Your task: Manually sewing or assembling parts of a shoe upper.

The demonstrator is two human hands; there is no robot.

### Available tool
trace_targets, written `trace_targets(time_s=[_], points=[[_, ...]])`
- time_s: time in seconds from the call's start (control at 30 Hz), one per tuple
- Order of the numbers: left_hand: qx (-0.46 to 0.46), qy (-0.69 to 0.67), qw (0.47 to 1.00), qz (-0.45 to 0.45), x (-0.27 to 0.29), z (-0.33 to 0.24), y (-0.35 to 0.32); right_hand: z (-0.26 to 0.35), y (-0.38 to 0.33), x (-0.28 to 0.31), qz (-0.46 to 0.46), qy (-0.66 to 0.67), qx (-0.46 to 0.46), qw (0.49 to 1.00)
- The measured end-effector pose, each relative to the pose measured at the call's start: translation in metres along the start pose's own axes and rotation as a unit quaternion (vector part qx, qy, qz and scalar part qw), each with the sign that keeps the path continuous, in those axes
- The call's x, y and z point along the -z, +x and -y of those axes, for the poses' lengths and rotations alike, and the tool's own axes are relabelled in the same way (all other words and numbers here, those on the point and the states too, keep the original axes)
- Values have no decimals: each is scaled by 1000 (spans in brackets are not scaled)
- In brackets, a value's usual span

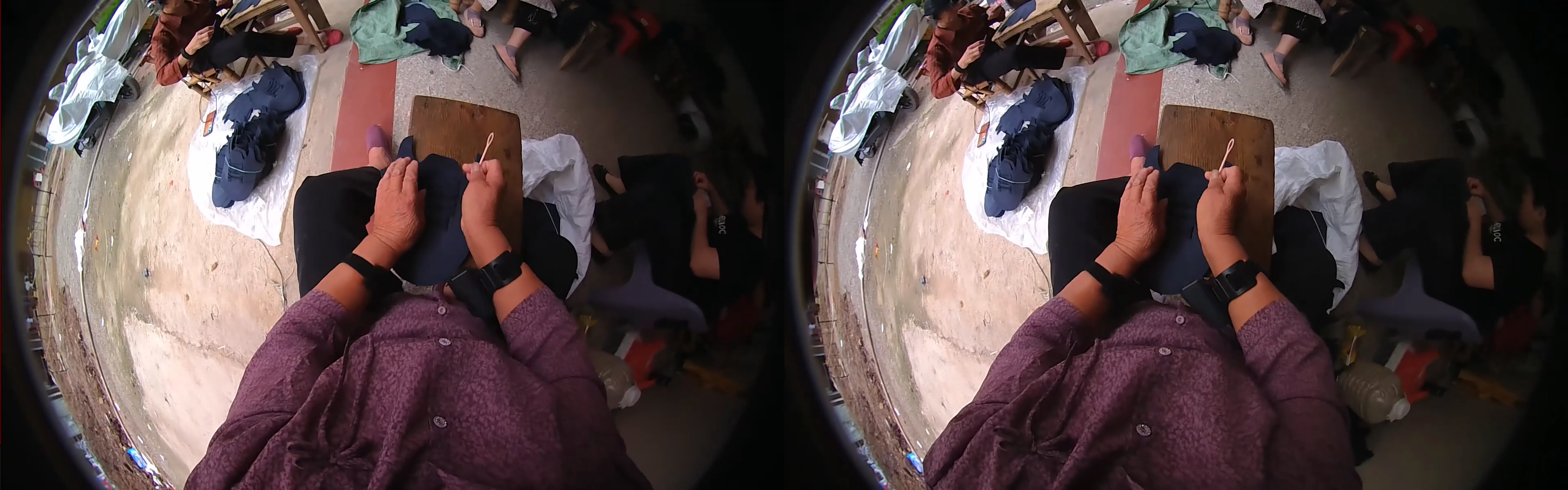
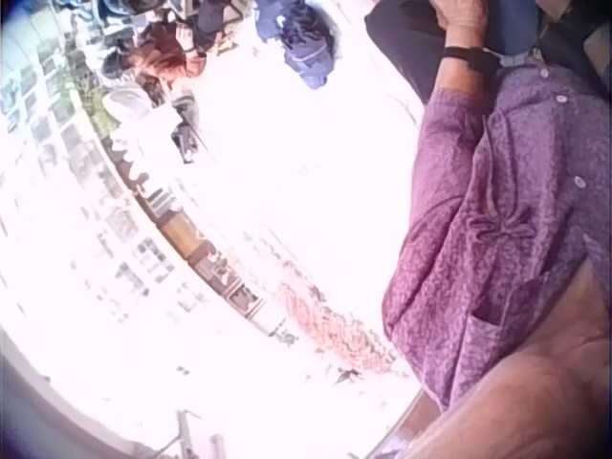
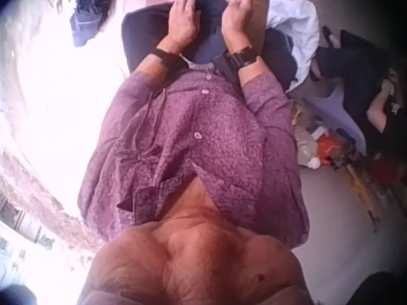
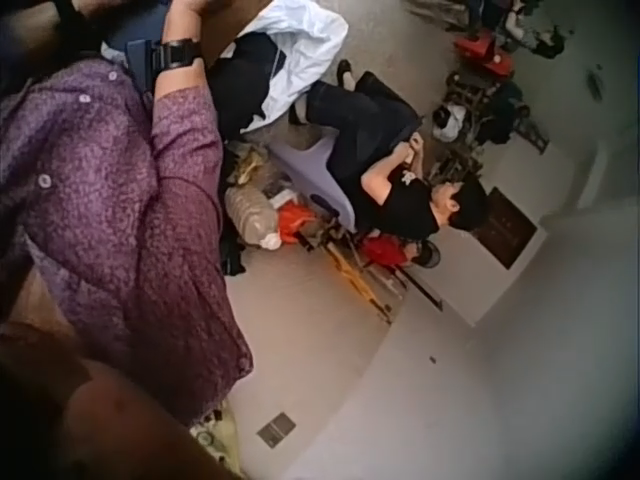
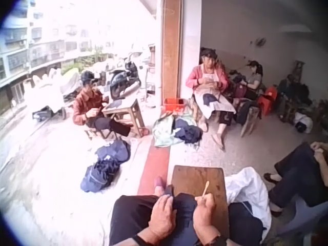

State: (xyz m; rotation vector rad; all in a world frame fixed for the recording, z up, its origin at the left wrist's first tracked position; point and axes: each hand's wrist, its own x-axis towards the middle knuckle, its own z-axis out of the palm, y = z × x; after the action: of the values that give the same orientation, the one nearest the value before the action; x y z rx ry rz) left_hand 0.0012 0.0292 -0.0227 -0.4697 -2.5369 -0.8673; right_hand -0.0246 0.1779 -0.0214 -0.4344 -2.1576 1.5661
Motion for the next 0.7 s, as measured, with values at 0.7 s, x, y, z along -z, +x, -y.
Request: trace_targets(time_s=[0.7], points=[[134,87,976,146,-37,-18,39,-23,24,26,144,13,112,983]])
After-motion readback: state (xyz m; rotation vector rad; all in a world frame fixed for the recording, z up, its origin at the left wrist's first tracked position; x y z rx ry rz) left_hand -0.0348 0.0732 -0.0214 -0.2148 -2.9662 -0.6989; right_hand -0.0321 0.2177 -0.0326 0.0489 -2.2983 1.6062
